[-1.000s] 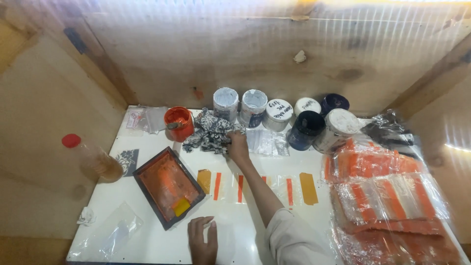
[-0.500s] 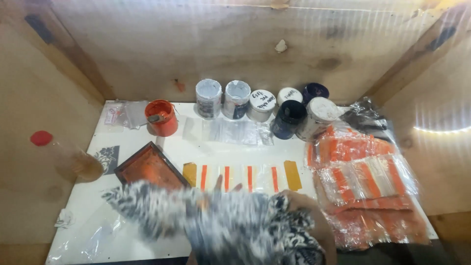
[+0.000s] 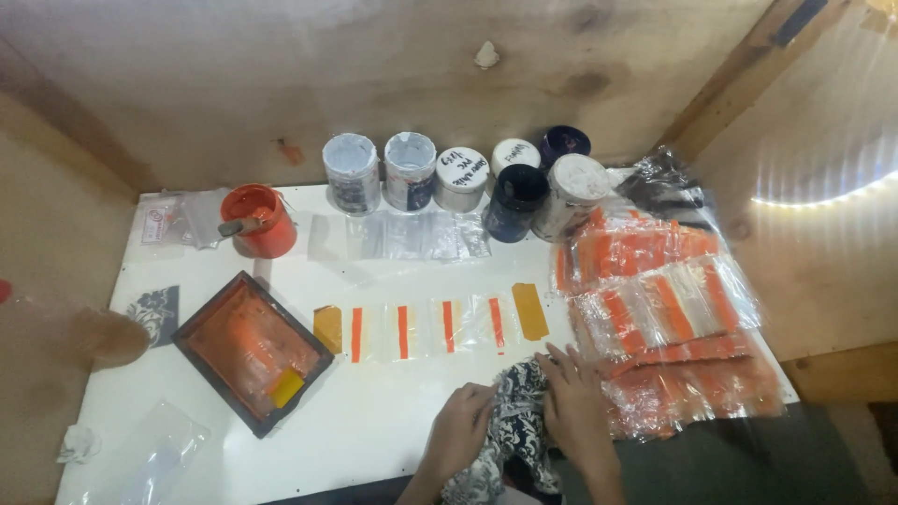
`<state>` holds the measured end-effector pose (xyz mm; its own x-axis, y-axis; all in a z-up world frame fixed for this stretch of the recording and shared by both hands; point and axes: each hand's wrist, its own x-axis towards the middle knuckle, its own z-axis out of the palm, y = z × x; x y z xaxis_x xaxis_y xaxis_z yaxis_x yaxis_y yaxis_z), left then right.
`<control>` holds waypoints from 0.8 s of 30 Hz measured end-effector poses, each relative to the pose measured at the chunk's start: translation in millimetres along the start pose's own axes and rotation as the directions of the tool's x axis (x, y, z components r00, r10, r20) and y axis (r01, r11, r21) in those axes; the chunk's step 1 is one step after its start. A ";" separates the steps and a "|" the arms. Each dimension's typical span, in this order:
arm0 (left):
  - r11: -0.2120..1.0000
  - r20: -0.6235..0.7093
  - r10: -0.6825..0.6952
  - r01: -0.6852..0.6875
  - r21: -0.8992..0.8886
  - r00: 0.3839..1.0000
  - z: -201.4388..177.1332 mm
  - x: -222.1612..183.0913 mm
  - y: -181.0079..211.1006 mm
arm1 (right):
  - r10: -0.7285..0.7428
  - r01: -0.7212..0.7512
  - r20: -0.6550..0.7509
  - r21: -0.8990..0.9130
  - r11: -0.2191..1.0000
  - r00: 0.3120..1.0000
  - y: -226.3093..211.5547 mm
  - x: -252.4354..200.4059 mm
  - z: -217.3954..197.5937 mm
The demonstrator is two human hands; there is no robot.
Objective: A person prepares a screen printing frame by applying orange tape to the borders and spreading orange ink over the mesh area.
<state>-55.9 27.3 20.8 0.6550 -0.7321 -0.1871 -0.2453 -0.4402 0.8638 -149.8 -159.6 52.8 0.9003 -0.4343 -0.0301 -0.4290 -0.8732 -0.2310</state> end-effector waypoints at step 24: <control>0.981 -0.186 0.127 -0.096 0.167 0.974 28.9 47.5 -67.6 | 0.024 -0.015 0.109 -0.082 0.997 0.994 -21.2 25.8 64.6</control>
<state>-28.9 7.3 -60.0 0.7399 -0.6726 0.0143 -0.4228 -0.4484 0.7875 -112.7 -138.0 -5.9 0.8926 -0.4280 -0.1415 -0.4468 -0.8819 -0.1504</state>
